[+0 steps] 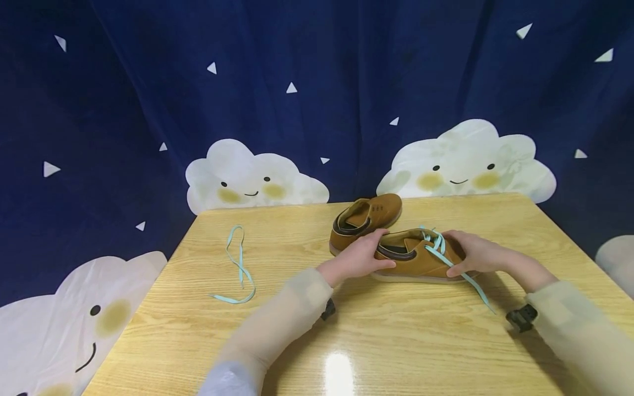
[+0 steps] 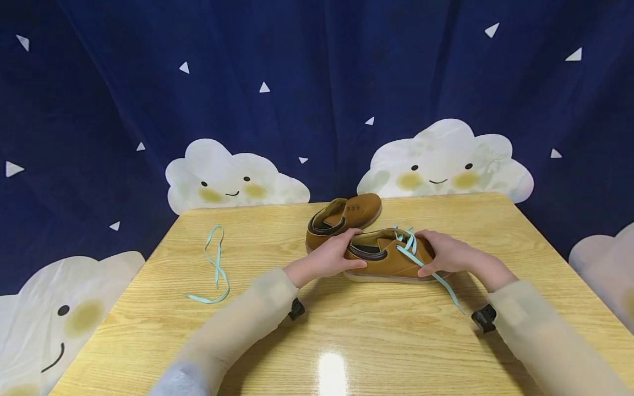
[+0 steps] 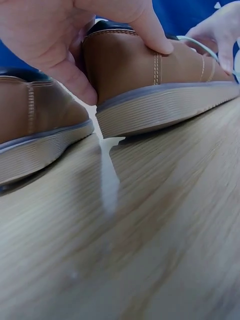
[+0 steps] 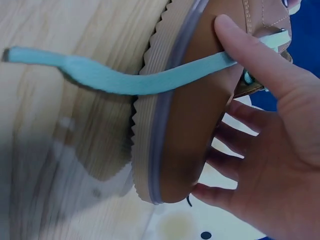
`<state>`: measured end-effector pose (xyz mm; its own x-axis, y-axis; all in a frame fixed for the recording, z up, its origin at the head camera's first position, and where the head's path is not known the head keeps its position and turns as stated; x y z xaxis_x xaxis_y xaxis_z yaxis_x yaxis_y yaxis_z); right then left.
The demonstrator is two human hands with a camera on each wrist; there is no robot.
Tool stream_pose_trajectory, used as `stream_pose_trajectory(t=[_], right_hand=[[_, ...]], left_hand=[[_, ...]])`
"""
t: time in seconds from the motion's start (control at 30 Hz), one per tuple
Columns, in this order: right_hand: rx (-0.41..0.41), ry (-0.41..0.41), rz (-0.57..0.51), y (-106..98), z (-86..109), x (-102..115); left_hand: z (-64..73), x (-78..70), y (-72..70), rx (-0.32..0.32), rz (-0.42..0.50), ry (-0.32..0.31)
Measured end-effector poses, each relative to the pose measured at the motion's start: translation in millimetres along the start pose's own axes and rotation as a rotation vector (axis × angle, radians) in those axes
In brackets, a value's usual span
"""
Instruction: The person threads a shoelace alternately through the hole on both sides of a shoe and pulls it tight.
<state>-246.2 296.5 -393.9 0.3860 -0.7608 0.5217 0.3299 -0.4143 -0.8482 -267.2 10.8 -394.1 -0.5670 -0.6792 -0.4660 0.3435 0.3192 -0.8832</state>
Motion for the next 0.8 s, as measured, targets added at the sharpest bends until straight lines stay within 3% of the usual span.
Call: stream_pose_trajectory(t=[0.53, 0.8], right_hand=[[-0.016, 0.060, 0.149, -8, 6.7, -15], [-0.016, 0.051, 0.126, -15, 8.7, -26]], left_hand=[[-25.3, -14.7, 9.7, -0.021, -0.032, 0.026], [-28.6, -20.4, -1.8, 0.004, -0.117, 0.066]])
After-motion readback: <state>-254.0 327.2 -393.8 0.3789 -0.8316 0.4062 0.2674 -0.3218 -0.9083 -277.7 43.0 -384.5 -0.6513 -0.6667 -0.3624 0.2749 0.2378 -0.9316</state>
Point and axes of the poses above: each hand's wrist, its own z-axis away from the middle knuckle, its own y-axis out of the palm, x = y × z, the point moved 1 cm from there along -z, towards the middle knuckle, and after that the axes turned 4 degrees about x, right-handed, at the moved point
